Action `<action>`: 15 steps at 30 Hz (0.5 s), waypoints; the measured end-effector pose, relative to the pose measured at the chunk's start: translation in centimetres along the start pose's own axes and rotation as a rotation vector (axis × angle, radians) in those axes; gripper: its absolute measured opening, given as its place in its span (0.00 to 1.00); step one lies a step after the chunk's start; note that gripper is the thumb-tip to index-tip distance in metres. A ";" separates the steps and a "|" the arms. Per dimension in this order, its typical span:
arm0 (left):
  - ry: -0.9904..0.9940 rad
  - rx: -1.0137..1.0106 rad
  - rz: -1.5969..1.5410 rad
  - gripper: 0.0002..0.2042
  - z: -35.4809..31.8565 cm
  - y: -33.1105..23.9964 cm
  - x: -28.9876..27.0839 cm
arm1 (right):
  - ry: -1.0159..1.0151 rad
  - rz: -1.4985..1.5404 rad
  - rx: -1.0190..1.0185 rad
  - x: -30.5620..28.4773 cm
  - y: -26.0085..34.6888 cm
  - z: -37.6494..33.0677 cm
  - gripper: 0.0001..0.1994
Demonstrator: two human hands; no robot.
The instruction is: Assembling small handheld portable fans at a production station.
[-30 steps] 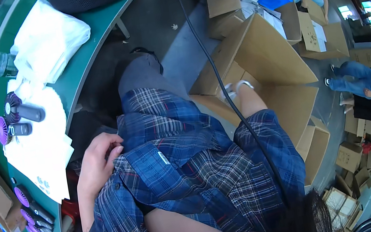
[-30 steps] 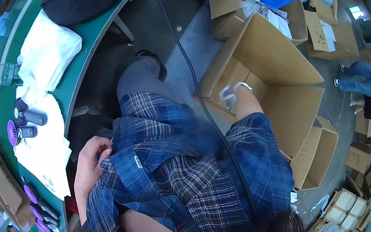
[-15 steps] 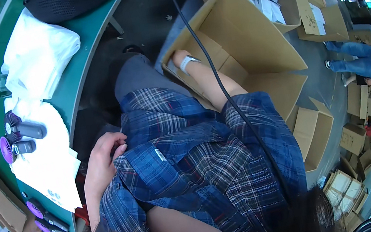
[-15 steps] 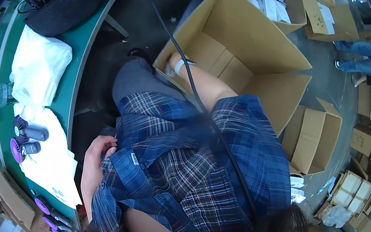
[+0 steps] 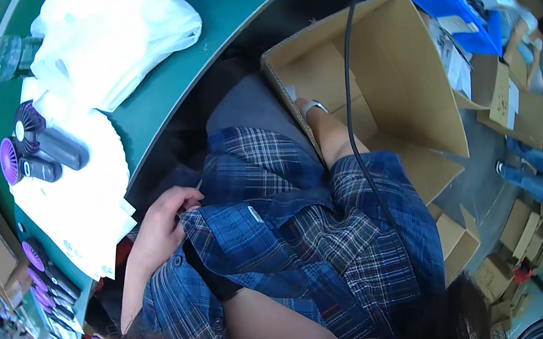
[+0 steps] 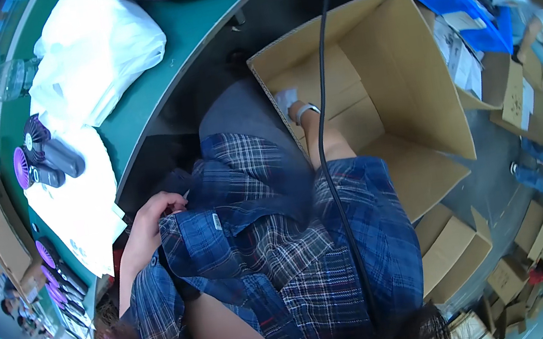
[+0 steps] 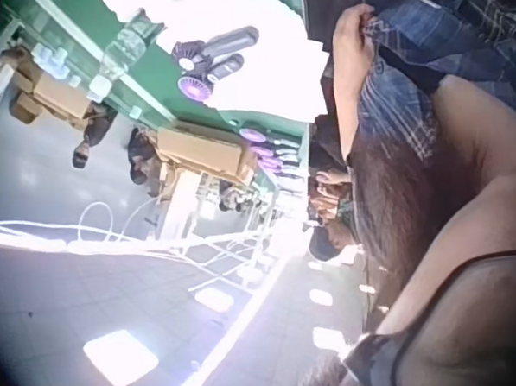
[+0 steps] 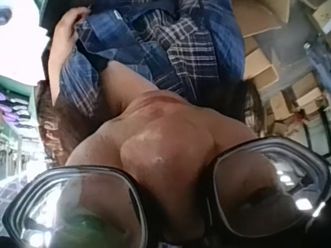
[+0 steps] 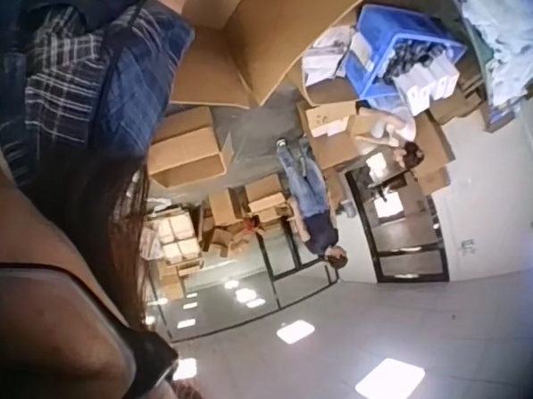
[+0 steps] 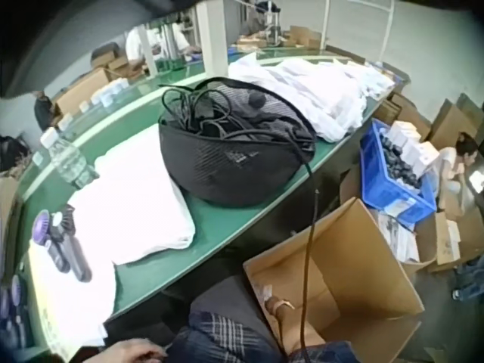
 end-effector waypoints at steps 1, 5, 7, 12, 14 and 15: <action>0.012 -0.004 -0.006 0.18 0.0 0.2 0.0 | 0.040 0.065 0.050 0.2 -0.2 -0.5 0.21; 0.019 -0.038 -0.019 0.22 -0.1 -0.3 0.1 | 0.151 0.256 0.208 0.9 -2.1 -0.8 0.25; 0.042 -0.038 -0.007 0.23 0.2 -0.9 0.1 | -0.126 -0.022 0.218 0.4 -5.1 1.0 0.29; 0.195 0.164 -0.154 0.14 0.2 -2.3 -1.4 | -0.189 -0.462 -0.245 0.2 -12.0 2.4 0.16; 0.043 0.184 -0.393 0.13 -5.4 0.4 -1.3 | -0.174 -0.012 -0.279 -5.8 -3.2 -5.7 0.11; 0.001 0.212 -0.490 0.14 -6.7 0.8 -1.2 | -0.426 0.062 -0.482 -9.1 -1.5 -10.5 0.09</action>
Point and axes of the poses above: each hand's wrist, its own z-axis towards the middle knuckle, its own x-axis out of the palm, y = z × x, the point moved 6 cm from there along z, towards the middle knuckle, and after that the axes turned 12 degrees about -z, right-handed, at the moved point
